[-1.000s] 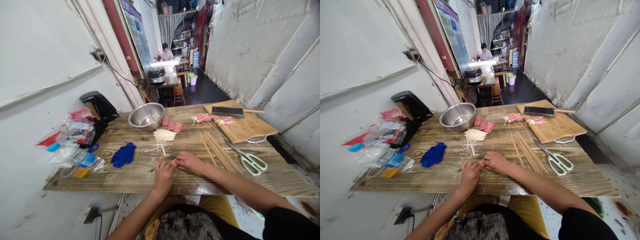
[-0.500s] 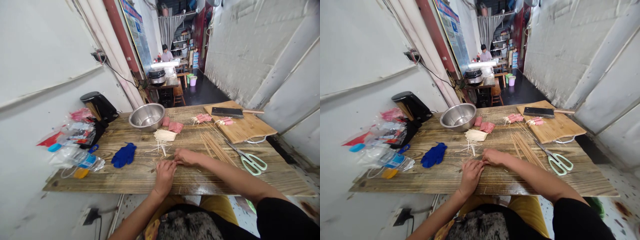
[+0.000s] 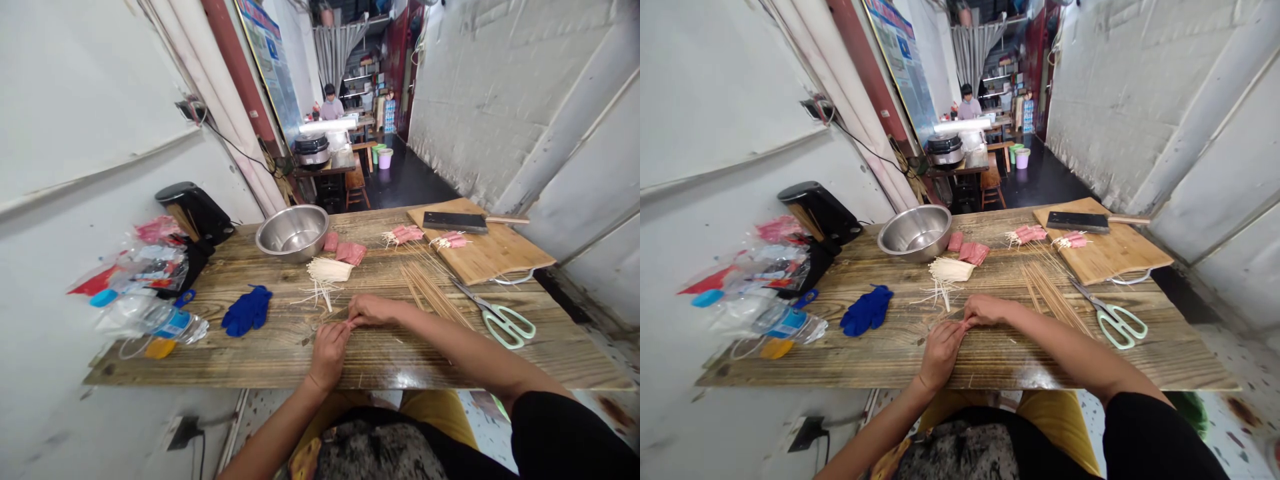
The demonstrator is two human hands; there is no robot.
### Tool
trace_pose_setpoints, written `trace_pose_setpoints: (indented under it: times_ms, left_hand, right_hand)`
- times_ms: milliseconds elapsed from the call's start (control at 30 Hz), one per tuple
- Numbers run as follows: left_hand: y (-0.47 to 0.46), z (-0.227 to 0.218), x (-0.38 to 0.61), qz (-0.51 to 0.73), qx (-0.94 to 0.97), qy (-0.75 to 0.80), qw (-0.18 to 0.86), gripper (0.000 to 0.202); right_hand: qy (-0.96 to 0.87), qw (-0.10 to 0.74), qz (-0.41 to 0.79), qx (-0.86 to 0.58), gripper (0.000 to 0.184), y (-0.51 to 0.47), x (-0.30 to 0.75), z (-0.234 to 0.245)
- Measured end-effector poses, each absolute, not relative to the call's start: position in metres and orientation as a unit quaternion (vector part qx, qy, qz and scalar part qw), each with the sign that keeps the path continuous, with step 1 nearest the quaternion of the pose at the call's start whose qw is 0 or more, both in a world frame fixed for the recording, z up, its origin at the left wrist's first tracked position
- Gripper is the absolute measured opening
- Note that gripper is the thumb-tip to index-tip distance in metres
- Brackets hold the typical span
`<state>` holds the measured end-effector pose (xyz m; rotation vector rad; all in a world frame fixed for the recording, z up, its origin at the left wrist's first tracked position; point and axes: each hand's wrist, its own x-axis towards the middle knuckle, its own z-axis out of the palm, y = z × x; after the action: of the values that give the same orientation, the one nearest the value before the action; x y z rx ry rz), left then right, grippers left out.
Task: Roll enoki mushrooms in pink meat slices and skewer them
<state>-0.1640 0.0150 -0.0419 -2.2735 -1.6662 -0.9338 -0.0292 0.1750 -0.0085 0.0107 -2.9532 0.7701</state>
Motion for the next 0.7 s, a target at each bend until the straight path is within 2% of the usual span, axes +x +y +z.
trace_pose_setpoints:
  times_ms: [100,267,433,567,700]
  left_hand:
    - [0.017,-0.039,-0.164,-0.322,-0.76,-0.561,0.067,0.027]
    - [0.024,-0.032,-0.17,-0.318,-0.748,-0.583,-0.008,0.026]
    - [0.031,-0.027,-0.175,-0.323,-0.735,-0.592,-0.075,0.022]
    - [0.027,-0.028,-0.169,-0.268,-0.749,-0.606,0.014,0.023]
    - [0.02,-0.035,-0.166,-0.224,-0.762,-0.598,0.109,0.023]
  right_hand:
    - [-0.971,0.065,0.23,-0.024,0.029,0.169,-0.024,-0.005]
    - [-0.986,0.107,0.123,-0.04,0.03,0.152,-0.014,-0.004]
    - [-0.994,0.079,0.07,-0.02,0.04,0.151,-0.02,-0.008]
    - [-0.993,0.041,0.111,-0.001,0.033,0.164,-0.032,-0.006]
    - [-0.978,-0.005,0.205,0.02,0.027,0.18,-0.041,0.0]
